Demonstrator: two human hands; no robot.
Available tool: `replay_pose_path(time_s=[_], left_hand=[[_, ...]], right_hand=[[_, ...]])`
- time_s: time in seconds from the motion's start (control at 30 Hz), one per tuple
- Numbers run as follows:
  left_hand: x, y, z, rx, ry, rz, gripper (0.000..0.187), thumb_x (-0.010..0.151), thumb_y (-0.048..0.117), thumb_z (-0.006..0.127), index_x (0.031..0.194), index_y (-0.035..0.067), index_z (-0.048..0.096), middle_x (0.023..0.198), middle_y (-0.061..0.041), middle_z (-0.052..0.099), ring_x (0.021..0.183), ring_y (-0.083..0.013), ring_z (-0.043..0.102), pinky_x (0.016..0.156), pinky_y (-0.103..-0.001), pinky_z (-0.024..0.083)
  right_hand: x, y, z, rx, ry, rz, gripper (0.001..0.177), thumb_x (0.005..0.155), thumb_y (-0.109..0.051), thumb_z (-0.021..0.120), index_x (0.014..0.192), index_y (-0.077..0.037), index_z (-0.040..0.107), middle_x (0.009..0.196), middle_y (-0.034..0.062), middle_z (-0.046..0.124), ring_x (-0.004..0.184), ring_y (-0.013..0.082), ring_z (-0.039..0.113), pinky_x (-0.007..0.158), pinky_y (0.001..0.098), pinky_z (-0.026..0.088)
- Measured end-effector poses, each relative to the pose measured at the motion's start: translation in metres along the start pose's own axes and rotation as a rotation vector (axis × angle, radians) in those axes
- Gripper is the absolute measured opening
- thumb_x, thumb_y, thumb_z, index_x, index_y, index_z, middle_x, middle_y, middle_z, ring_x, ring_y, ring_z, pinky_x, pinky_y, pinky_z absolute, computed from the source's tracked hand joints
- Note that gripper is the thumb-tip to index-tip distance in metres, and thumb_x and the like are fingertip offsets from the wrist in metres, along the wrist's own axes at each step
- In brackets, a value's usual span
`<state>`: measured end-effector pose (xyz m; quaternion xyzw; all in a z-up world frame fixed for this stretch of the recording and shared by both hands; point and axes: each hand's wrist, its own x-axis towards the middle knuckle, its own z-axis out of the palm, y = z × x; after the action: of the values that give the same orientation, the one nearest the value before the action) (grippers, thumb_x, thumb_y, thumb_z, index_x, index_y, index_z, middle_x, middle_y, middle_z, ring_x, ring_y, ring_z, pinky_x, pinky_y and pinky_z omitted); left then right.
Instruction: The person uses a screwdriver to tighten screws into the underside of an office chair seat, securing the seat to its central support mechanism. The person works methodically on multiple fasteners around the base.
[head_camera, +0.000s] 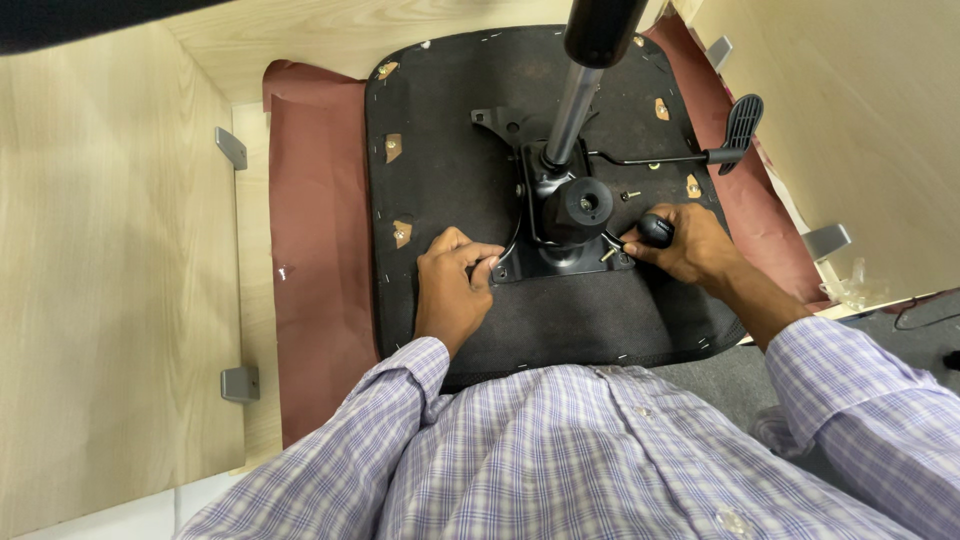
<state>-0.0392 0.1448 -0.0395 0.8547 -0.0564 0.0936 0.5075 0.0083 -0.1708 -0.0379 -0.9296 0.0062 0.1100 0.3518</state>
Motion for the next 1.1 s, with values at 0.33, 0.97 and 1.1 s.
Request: replay_pose_path(time_s=[0.33,0.97,1.1], left_hand=[[-0.001,0.001,0.001,-0.008,0.011,-0.002,0.013,0.086,-0.001,0.075,0.095,0.007,0.081,0.083,-0.003,0.062,0.069,-0.0112,0.064,0.059,-0.024,0.058],[0.002,0.001,-0.001,0.016,-0.009,-0.056,0.014,0.085,0.000,0.076,0.093,0.010,0.082,0.080,-0.001,0.063,0.068,-0.0100,0.063,0.060,-0.024,0.055],[0.000,0.002,0.000,0.041,0.033,-0.008,0.013,0.084,0.001,0.077,0.093,0.009,0.082,0.079,-0.001,0.063,0.066,-0.0107,0.062,0.059,-0.025,0.053]], right_hand=[[-0.001,-0.005,-0.001,-0.033,0.004,0.035,0.019,0.082,-0.016,0.085,0.095,-0.004,0.077,0.092,0.0049,0.080,0.083,0.0149,0.072,0.079,0.0320,0.056],[0.001,-0.005,-0.004,0.009,-0.041,0.040,0.020,0.083,-0.017,0.084,0.098,-0.006,0.079,0.091,0.0049,0.080,0.083,0.0136,0.072,0.080,0.0313,0.056],[-0.010,-0.017,-0.005,-0.074,-0.024,0.066,0.024,0.082,-0.025,0.087,0.101,-0.012,0.081,0.090,0.0093,0.079,0.084,0.0200,0.071,0.081,0.0363,0.056]])
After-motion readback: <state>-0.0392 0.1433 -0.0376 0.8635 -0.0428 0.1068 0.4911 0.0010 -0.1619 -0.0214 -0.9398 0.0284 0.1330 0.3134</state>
